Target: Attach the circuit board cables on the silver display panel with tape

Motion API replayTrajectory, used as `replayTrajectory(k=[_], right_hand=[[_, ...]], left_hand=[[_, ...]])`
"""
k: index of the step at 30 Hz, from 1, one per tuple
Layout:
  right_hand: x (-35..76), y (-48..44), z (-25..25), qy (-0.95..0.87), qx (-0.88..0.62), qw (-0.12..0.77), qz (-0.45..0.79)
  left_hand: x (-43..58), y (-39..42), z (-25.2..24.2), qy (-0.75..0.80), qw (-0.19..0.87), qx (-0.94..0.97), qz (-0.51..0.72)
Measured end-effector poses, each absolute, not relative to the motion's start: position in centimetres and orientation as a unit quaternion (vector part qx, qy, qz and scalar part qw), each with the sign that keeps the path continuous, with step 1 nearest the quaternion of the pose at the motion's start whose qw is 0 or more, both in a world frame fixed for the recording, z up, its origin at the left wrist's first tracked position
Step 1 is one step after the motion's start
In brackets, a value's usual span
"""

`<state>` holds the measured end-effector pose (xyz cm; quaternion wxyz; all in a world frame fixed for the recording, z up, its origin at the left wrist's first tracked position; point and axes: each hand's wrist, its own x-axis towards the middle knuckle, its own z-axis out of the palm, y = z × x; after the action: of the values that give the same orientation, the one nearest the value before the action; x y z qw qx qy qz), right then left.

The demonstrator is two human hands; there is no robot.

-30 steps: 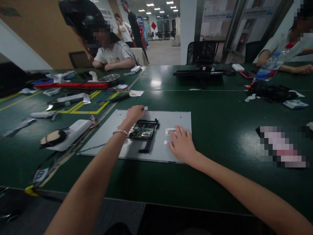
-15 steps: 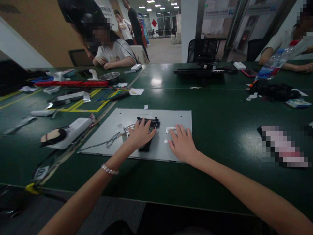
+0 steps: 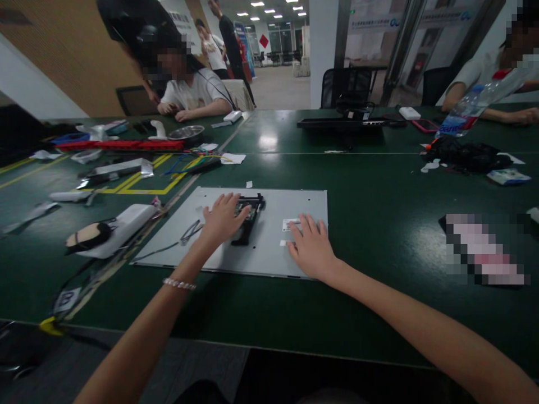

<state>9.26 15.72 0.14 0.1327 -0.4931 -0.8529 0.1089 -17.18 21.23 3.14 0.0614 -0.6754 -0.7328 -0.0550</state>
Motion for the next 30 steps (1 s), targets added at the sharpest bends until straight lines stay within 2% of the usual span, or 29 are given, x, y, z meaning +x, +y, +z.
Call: replayTrajectory(k=[3,8,13,19,26,30], right_hand=[[9.3,15.7,0.2,-0.853,-0.493,0.127,0.112],[9.4,15.7,0.4,-0.855,-0.491,0.121,0.118],[9.3,15.7,0.7,-0.853,-0.494,0.121,0.114],[9.2,15.8,0.7,-0.852,-0.497,0.119,0.113],[9.3,15.7,0.7,-0.854,-0.493,0.119,0.112],[9.4,15.8,0.9,-0.854,-0.493,0.112,0.12]], left_hand=[[-19.7,20.1,3.9,-0.747,0.1,-0.654,-0.065],[-23.2,18.7,4.6,-0.743,0.058,-0.665,-0.043],[-24.4,18.5,4.9,-0.769,0.06,-0.634,-0.057],[-25.6,18.7,3.8,-0.757,0.048,-0.652,-0.003],[-26.2,20.0,4.3,-0.778,0.108,-0.618,0.017],[-24.4,22.7,6.2,-0.754,0.17,-0.633,-0.049]])
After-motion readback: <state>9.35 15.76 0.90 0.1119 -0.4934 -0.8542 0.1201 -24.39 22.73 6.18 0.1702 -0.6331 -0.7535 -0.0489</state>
